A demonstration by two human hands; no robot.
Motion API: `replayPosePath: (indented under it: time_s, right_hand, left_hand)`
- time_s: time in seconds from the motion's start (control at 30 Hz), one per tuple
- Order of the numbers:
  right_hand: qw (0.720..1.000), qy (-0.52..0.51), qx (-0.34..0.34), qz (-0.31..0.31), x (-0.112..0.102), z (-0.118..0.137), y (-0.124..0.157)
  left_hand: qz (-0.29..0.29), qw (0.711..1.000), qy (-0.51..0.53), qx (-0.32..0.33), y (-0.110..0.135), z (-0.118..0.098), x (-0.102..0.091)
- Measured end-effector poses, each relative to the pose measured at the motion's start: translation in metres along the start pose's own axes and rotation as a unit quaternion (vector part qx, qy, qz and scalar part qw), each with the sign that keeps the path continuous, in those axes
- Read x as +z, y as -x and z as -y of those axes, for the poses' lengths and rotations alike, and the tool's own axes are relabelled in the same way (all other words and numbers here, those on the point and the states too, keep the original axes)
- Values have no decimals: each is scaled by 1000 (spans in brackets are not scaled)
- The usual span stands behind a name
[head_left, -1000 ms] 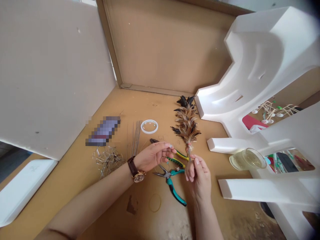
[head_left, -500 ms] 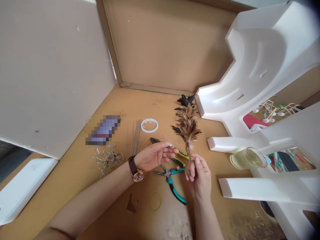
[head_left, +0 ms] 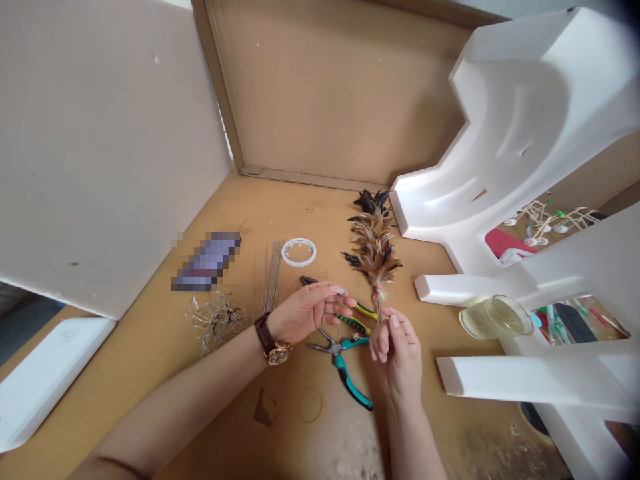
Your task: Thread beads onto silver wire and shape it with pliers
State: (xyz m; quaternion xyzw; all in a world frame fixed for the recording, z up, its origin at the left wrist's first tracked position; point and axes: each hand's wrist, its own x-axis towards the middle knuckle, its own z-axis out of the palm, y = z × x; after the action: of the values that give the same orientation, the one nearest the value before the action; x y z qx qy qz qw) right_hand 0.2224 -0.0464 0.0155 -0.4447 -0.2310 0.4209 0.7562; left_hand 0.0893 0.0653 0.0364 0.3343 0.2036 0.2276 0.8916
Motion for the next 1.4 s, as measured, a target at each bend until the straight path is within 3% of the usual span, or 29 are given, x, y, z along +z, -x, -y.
replayPosePath:
  time_s: [0.3,0.5,0.63,0.87,0.97,1.17,1.4]
  right_hand:
    - [999,17,-26,22,-3,-2,2]
    - [981,164,-84,61,-2,-5,3]
    - [975,189,-41,109,4,-7,4]
    - [978,206,-26,32,3,-17,2]
    - [971,235,-29,25,3,-16,3]
    - [973,228,-20,30,1,-12,3]
    - [969,246,-10,27,-3,-15,1]
  left_hand:
    - [-4,1000,-3,30,1,0,3]
    - [-7,999,21,35,0,7,5]
    - [-15,999,24,33,-1,11,5]
    - [-6,1000,-18,24,-2,17,8]
    - [-3,997,-72,38,-2,18,8]
    - [-41,966,-213,141,1,13,8]
    - [-47,957,-255,132,4,12,14]
